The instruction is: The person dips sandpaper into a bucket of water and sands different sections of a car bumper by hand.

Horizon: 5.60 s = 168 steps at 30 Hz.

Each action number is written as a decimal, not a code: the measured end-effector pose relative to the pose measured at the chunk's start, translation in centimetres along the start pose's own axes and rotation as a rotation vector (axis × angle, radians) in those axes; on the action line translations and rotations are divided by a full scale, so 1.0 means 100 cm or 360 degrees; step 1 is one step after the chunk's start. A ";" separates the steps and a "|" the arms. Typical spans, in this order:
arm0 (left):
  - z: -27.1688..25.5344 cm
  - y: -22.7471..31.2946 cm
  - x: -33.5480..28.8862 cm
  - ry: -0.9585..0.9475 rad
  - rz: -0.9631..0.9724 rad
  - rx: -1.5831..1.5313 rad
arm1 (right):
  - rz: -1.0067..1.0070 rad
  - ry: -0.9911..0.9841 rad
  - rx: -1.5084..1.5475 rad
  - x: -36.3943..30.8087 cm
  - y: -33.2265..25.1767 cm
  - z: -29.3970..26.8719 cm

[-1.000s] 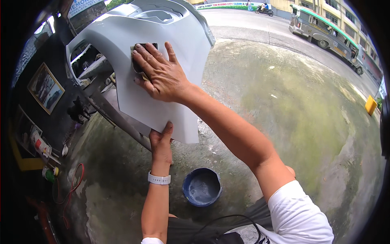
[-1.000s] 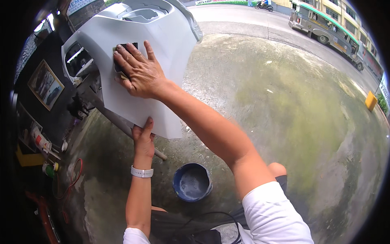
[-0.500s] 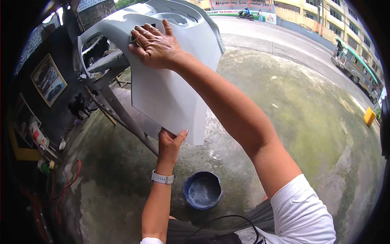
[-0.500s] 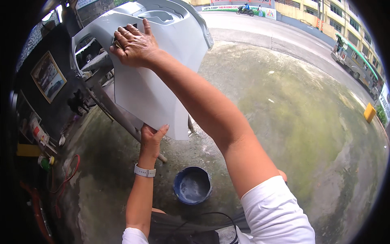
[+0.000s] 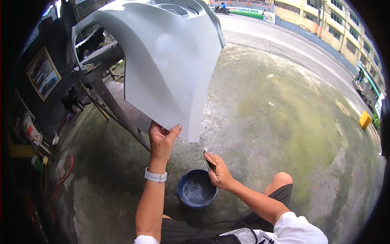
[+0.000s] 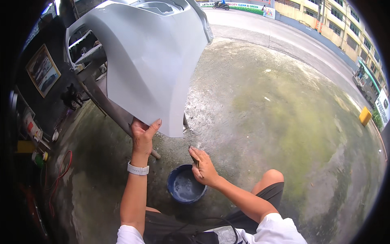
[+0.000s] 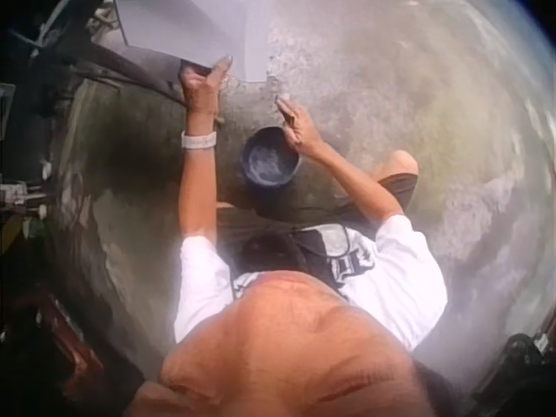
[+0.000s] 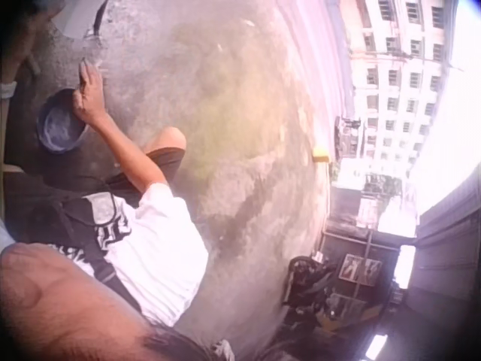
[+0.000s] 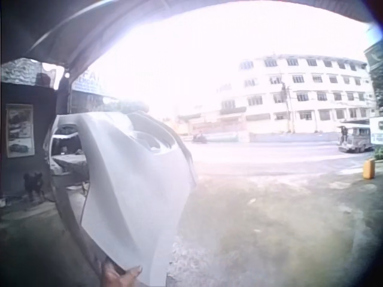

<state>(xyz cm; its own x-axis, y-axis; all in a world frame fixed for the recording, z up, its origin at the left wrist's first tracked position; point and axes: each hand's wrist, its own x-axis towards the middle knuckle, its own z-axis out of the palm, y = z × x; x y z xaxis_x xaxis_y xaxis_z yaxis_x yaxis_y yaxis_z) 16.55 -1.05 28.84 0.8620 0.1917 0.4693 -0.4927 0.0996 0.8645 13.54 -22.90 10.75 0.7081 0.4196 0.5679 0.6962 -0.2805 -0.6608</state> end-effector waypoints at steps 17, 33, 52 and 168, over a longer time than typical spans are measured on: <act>-0.038 0.089 0.078 0.0348 0.0690 0.0619 | 0.0322 -0.2757 -0.0419 -0.080 0.075 0.168; -0.044 0.096 0.072 0.0123 0.0210 -0.0173 | -0.1326 0.0460 -0.1146 0.344 -0.192 -0.101; -0.011 0.089 0.080 0.0249 0.0607 0.0789 | -0.0688 0.0478 -0.1044 0.443 -0.153 -0.119; 0.110 0.225 0.375 -0.2197 0.0319 0.2381 | 0.1378 0.0845 0.0249 0.421 -0.062 -0.149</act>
<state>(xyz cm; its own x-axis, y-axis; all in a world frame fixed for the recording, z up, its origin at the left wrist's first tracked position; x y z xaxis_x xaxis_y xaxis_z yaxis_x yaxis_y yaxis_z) 39.05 -2.33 67.85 0.6731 -0.6893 -0.2679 -0.7310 -0.6750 -0.0997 40.78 -16.33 46.03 0.9474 -0.3198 -0.0152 -0.0744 -0.1740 -0.9819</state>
